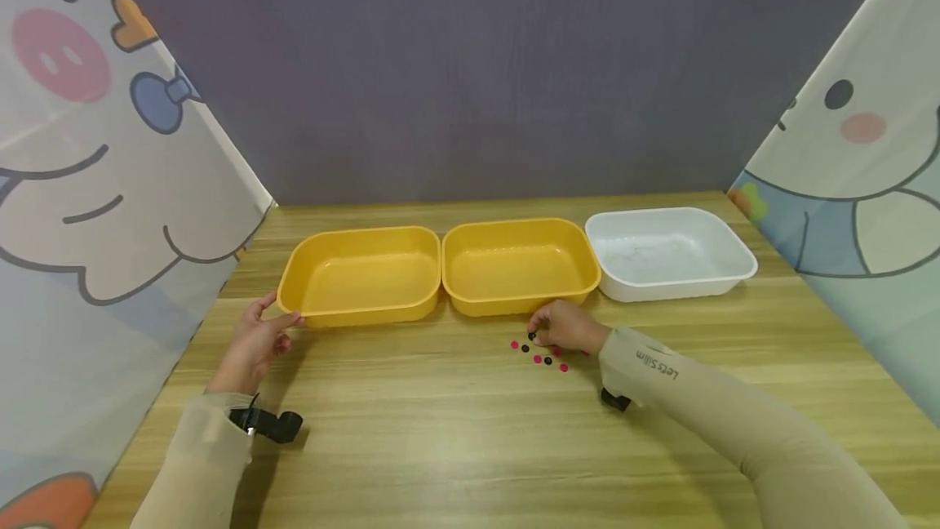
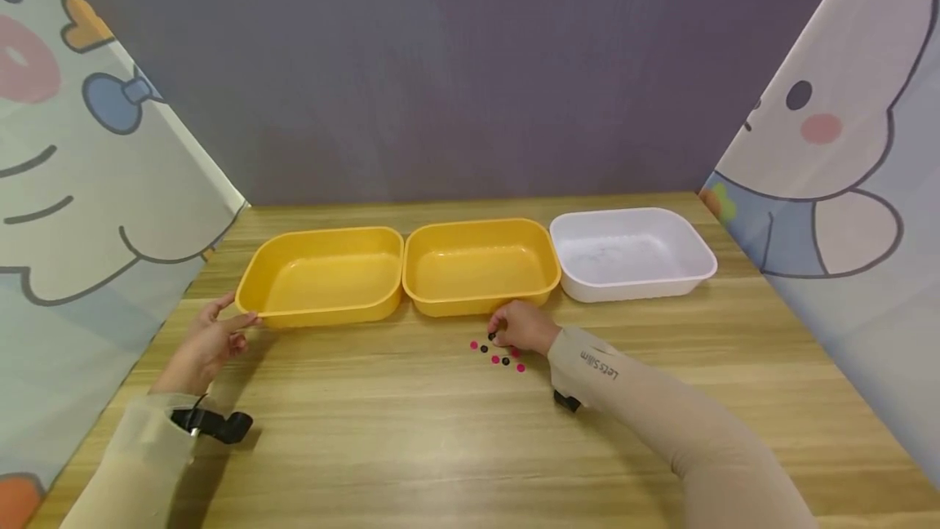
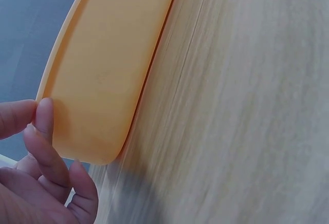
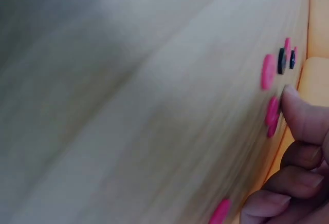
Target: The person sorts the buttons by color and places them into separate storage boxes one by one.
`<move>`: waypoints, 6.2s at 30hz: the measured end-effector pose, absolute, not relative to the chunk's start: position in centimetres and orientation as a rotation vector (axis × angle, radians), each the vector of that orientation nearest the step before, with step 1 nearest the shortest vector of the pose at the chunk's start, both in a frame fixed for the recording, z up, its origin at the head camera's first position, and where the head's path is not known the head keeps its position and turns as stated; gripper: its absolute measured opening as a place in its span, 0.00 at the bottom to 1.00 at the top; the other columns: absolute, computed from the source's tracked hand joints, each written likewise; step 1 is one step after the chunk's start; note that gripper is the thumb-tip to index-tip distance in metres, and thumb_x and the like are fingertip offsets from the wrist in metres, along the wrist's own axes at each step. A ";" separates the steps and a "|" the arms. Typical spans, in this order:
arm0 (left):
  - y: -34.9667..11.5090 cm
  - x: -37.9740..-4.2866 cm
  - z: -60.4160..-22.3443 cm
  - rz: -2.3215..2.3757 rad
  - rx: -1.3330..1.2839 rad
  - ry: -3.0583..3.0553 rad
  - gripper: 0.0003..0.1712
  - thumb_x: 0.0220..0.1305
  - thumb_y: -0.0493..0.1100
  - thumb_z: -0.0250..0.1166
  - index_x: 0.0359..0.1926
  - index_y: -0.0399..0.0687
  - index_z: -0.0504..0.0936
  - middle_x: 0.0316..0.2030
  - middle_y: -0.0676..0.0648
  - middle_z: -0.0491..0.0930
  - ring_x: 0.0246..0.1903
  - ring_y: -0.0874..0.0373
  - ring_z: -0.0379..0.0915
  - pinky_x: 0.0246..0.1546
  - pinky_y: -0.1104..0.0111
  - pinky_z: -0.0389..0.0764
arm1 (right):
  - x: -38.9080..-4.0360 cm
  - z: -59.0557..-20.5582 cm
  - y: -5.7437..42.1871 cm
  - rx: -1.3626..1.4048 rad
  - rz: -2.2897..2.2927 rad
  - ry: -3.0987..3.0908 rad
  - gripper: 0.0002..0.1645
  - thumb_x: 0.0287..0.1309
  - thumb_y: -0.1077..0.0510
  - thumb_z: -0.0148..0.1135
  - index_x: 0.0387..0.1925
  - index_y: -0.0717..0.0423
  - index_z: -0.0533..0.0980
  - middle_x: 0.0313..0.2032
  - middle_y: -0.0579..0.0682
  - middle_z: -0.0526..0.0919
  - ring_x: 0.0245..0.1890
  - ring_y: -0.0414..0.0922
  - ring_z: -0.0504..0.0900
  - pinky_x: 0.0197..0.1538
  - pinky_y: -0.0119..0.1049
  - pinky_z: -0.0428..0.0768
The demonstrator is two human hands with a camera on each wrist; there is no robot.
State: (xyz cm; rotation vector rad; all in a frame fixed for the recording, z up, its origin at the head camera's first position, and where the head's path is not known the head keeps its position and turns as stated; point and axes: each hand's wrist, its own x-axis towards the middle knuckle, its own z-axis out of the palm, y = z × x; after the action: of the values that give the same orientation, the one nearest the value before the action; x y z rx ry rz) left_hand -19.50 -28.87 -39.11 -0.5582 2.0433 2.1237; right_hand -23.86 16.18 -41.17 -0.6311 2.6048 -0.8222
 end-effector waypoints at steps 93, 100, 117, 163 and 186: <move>-29.5 -19.9 -39.8 2.096 -0.530 2.044 0.47 0.70 0.36 0.56 0.75 0.44 0.32 0.24 0.60 0.81 0.15 0.65 0.64 0.20 0.76 0.72 | -23.7 -36.0 9.0 -1.006 -1.147 2.480 0.08 0.64 0.60 0.61 0.39 0.59 0.83 0.11 0.40 0.61 0.12 0.34 0.55 0.20 0.26 0.57; -29.3 -19.8 -39.5 2.145 -0.548 2.005 0.48 0.69 0.35 0.57 0.75 0.45 0.32 0.22 0.59 0.81 0.12 0.66 0.65 0.19 0.76 0.72 | -23.7 -35.6 7.3 -1.060 -1.130 2.450 0.09 0.65 0.60 0.60 0.40 0.60 0.83 0.10 0.40 0.58 0.11 0.35 0.52 0.20 0.26 0.55; -29.5 -19.8 -39.5 2.159 -0.531 2.007 0.48 0.68 0.34 0.56 0.75 0.45 0.31 0.22 0.59 0.82 0.12 0.66 0.65 0.18 0.76 0.71 | -25.5 -35.9 3.4 -1.085 -1.078 2.512 0.10 0.66 0.59 0.58 0.40 0.59 0.83 0.13 0.43 0.69 0.12 0.34 0.54 0.21 0.26 0.57; -28.9 -19.7 -39.3 2.108 -0.588 2.042 0.45 0.69 0.34 0.56 0.75 0.43 0.35 0.22 0.58 0.82 0.11 0.66 0.65 0.17 0.76 0.70 | -29.6 -34.0 -2.1 -0.957 -0.475 2.689 0.14 0.69 0.56 0.51 0.27 0.50 0.78 0.27 0.41 0.77 0.19 0.36 0.63 0.26 0.28 0.65; -29.1 -19.8 -38.9 2.038 -0.559 2.082 0.48 0.69 0.35 0.56 0.74 0.42 0.31 0.22 0.59 0.82 0.11 0.67 0.66 0.18 0.76 0.72 | -30.3 -31.4 -2.8 -0.924 -0.194 2.603 0.28 0.65 0.64 0.44 0.09 0.47 0.57 0.10 0.43 0.52 0.14 0.39 0.45 0.25 0.33 0.53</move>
State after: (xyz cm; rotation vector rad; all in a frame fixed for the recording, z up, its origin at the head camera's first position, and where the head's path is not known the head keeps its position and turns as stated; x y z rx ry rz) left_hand -19.84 -29.07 -38.86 -0.5585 2.0825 2.0375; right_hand -30.27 -2.81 -31.44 -0.9244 2.6031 -0.1945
